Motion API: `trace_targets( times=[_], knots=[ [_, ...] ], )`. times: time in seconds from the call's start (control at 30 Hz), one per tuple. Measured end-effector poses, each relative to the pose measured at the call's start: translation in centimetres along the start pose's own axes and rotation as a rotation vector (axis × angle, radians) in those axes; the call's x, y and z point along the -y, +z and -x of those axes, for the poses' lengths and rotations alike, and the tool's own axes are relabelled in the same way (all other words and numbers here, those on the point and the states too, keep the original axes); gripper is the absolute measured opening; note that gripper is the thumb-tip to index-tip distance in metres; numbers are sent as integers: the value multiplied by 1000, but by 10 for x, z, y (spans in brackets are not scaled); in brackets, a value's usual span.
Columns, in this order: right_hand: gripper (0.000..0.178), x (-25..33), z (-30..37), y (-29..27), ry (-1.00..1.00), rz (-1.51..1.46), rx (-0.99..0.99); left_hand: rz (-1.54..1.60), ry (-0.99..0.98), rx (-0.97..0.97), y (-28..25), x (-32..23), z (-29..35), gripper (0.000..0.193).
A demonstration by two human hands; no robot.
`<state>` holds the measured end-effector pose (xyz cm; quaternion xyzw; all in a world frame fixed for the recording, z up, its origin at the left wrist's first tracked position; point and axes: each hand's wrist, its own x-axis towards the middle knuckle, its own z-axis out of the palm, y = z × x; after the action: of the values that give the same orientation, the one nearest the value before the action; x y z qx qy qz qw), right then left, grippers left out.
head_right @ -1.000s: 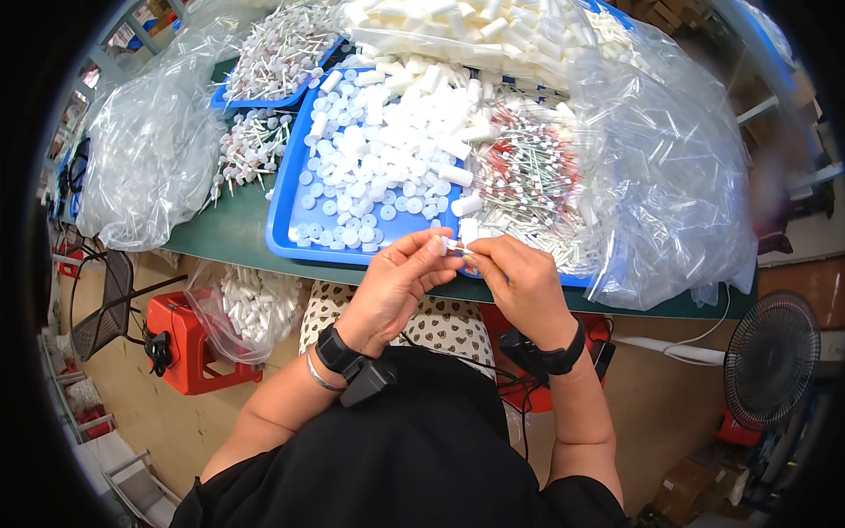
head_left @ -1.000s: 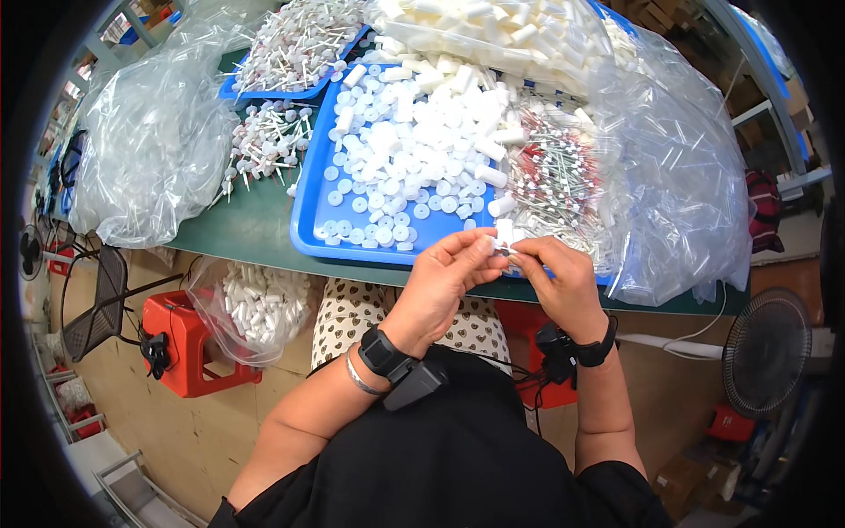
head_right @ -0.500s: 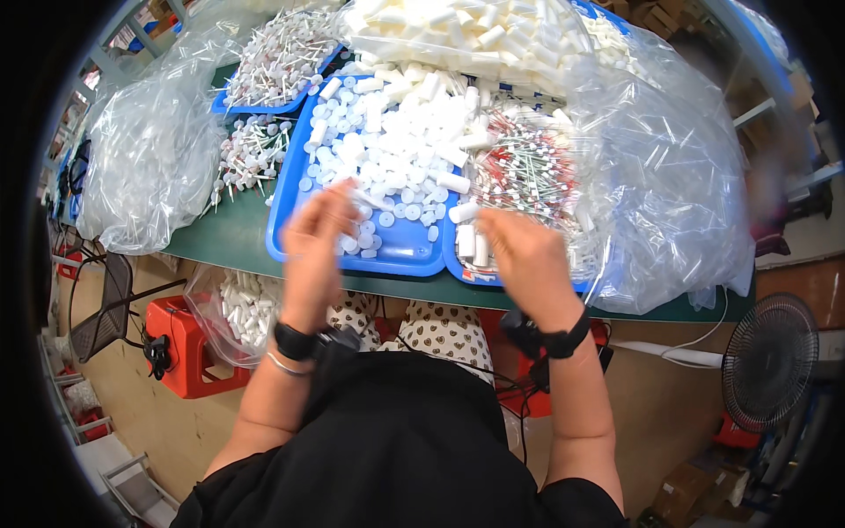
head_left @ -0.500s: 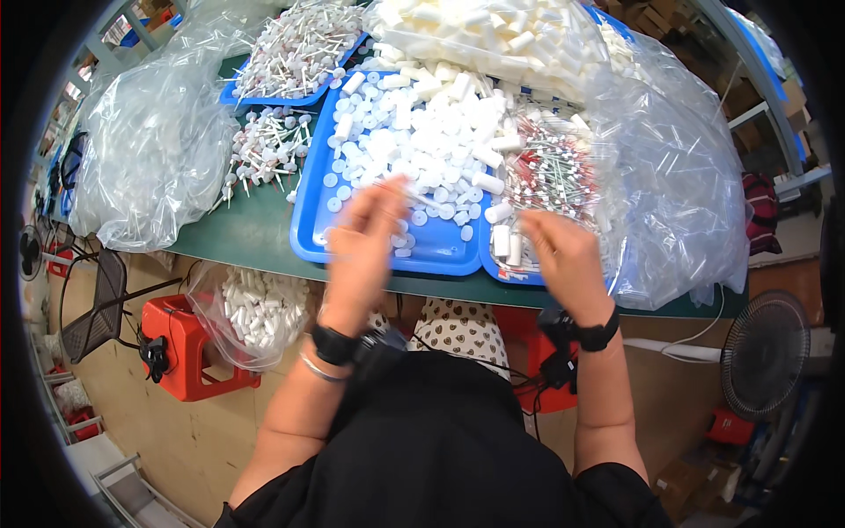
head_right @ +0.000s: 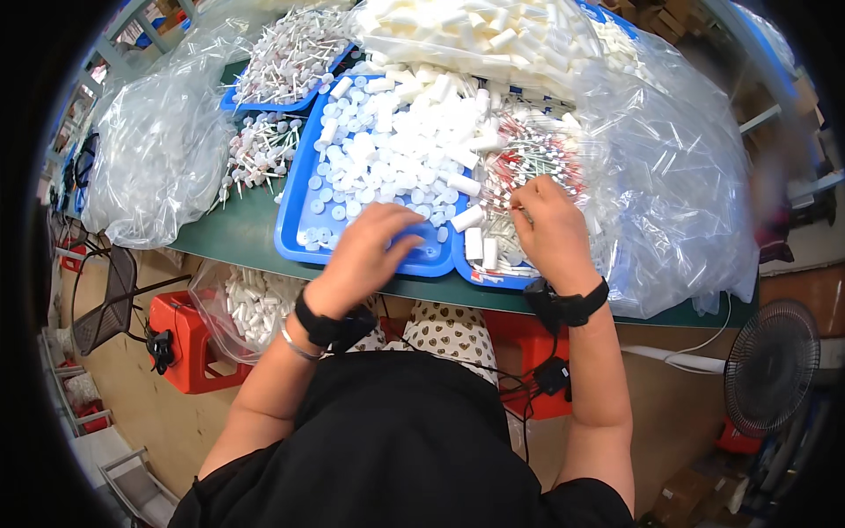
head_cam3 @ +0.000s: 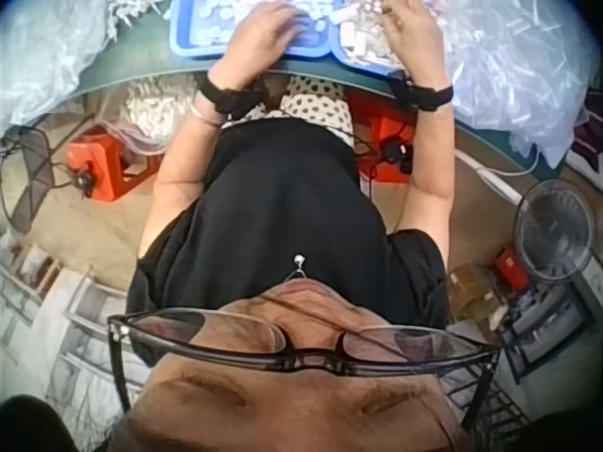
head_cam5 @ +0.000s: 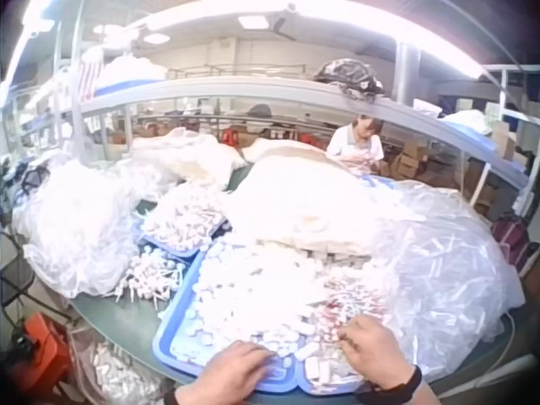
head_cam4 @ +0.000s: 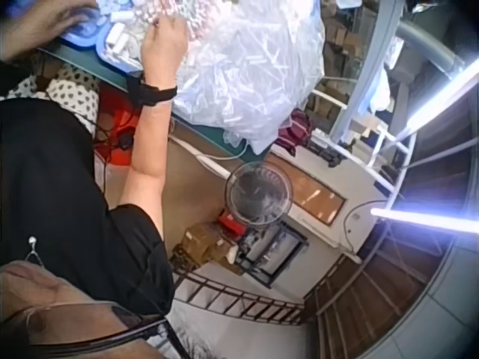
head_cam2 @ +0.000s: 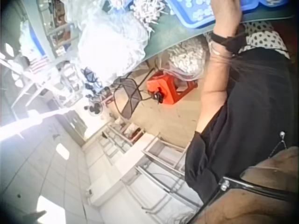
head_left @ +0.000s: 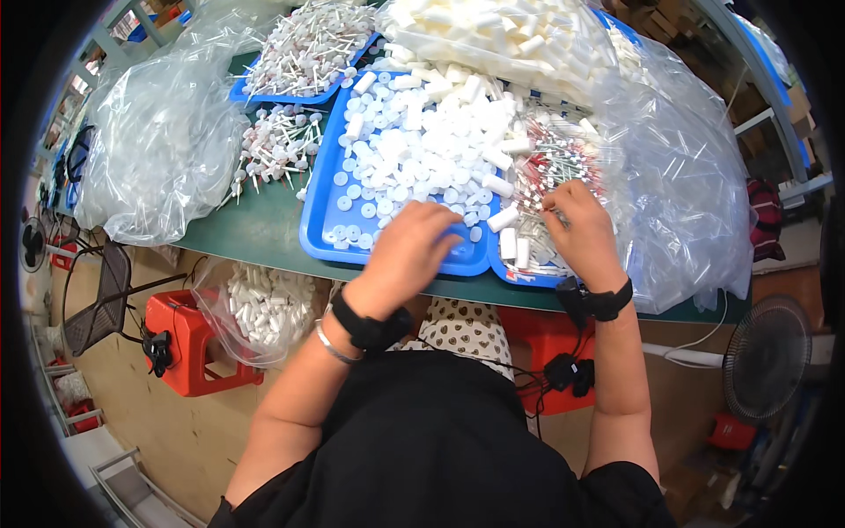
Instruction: The person sits at a workbench and repeatedly picks up small white plastic caps and thin metal rods. They insert the rods into the caps and place the assembled units into a blue tray. The process is repetitive and involves handling small parts by hand.
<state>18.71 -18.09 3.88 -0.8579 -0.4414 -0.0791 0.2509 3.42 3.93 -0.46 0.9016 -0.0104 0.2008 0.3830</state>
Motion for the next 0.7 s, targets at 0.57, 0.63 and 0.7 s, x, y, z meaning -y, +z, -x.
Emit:
trace_targets(
  times=[0.57,0.63,0.7],
  knots=[
    [14,12,9,-13,118,-164,-304,-58,88,-7,26,-3,-10,19],
    [13,17,12,-19,59,-41,-261,186,-54,-29,24,-4,-8,20],
    [13,27,16,-21,-29,64,-220,601,-392,27,17,-10,-3,21]
  ],
)
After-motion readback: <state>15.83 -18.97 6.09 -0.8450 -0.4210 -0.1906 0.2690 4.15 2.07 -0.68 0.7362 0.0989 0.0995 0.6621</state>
